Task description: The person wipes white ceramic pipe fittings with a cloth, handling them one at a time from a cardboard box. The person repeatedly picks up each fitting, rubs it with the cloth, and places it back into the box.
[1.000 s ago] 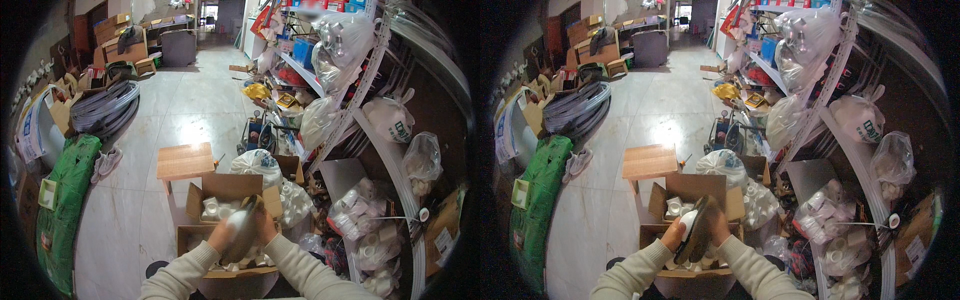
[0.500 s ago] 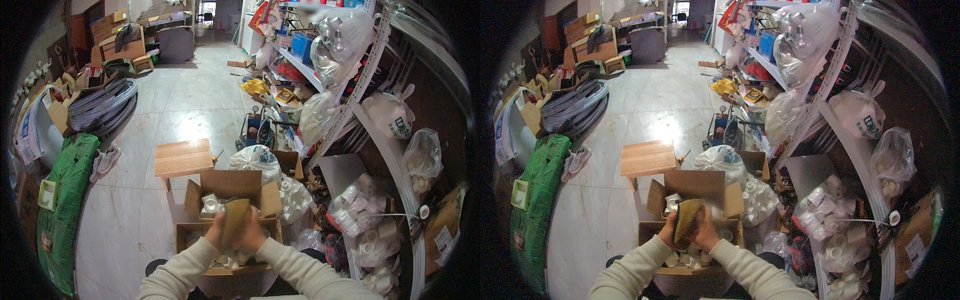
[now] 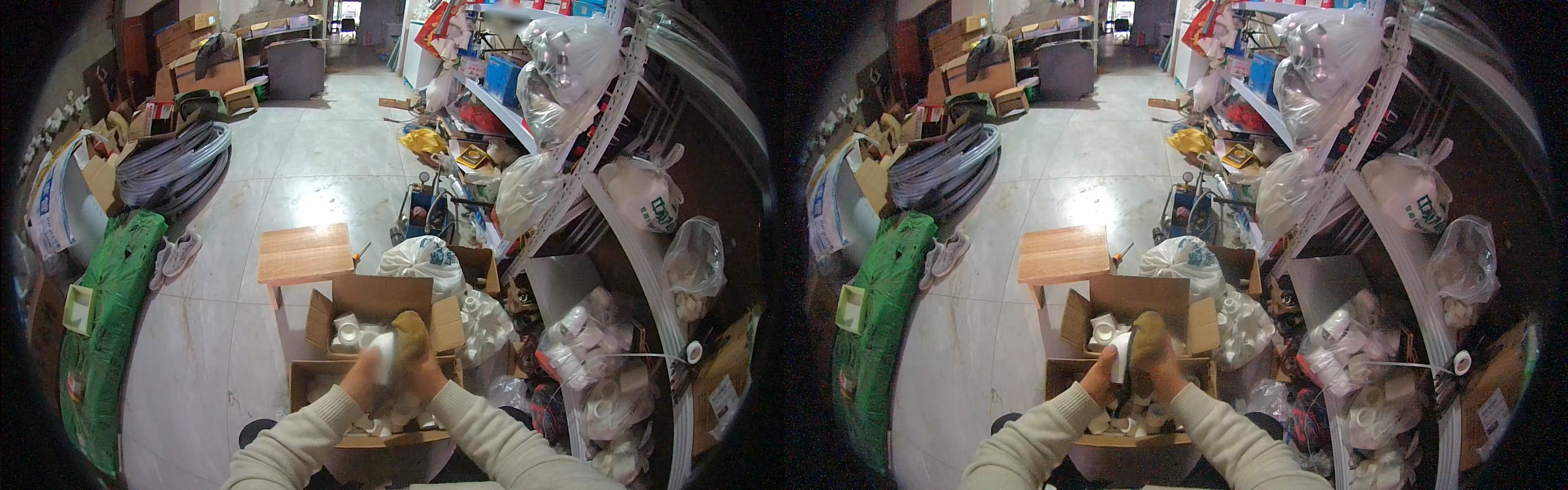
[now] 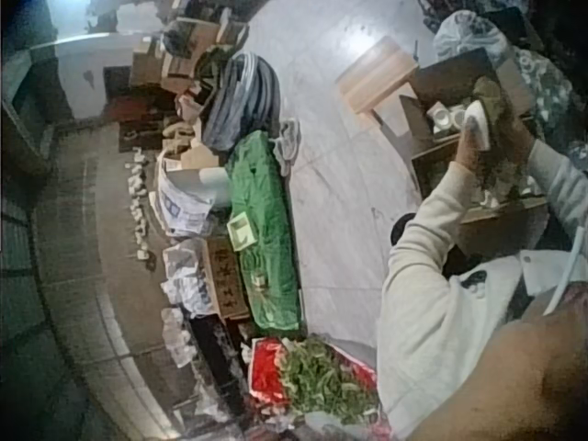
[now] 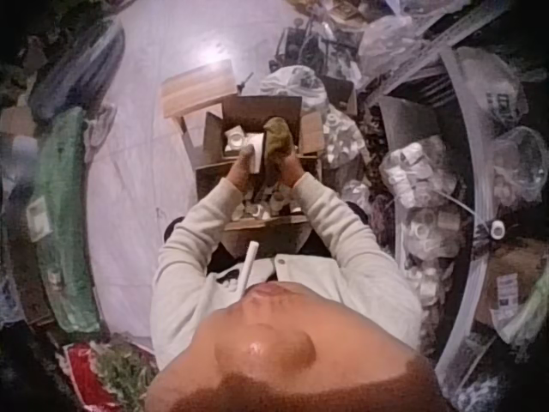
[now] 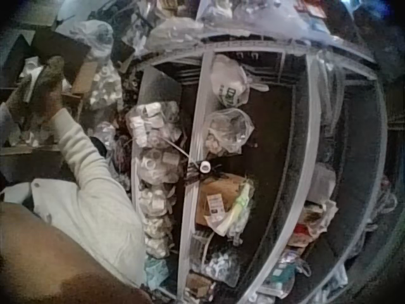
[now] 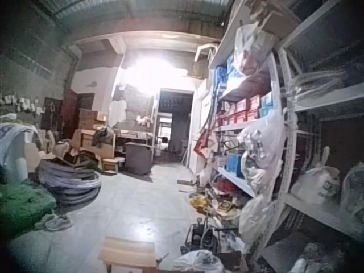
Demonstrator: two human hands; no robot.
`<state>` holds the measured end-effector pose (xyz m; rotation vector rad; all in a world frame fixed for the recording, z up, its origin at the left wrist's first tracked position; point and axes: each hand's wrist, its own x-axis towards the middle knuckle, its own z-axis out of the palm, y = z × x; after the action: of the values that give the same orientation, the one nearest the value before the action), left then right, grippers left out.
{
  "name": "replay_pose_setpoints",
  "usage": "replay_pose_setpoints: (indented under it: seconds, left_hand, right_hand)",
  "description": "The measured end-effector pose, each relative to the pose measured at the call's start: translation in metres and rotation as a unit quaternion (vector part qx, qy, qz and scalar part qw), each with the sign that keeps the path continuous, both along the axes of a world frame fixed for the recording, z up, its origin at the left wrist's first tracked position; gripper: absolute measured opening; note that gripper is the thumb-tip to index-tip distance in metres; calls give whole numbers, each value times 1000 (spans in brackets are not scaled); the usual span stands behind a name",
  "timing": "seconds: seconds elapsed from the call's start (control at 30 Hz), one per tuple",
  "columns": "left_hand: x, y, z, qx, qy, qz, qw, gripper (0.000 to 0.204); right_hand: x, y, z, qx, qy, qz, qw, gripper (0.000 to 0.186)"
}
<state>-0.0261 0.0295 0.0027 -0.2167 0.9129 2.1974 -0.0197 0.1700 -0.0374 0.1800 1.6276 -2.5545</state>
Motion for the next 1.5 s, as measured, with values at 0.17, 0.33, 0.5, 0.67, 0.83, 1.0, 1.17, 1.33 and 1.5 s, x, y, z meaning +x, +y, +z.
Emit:
replay_pose_setpoints:
  seconds: [0.17,0.33,0.5,0.67,0.83,1.0,1.17,1.33,1.5]
  left_hand:
    - [-4,4,-20,-58,176,-16,983,36]
    - [-6,-2,-10,-174,378,-75,906,57]
    - [-7,-7,16,204,-144,-10,968,59]
    - [-15,-16,-6,-131,258,-72,954,44]
    - [-20,-18,-11,-297,370,-45,879,56]
    - [-21,-24,0,-333,305,-186,873,67]
    - [-30,-39,-34,-263,536,-315,738,45]
    - [-14,-17,-48,-359,190,-242,881,50]
    - [-6,-10,-30,-404,456,-52,791,60]
  right_hand:
    - [1,6,-5,145,106,-19,984,27]
    - [-4,17,6,351,186,23,917,30]
    - [-3,1,21,107,32,20,994,37]
    - [-9,7,34,-33,-129,25,991,30]
    - [-9,5,24,207,82,-45,974,28]
    - [-2,22,36,475,345,-45,809,32]
    - [8,16,68,445,503,35,740,22]
    - [15,26,55,413,217,52,883,25]
    - [4,26,1,197,66,-28,978,23]
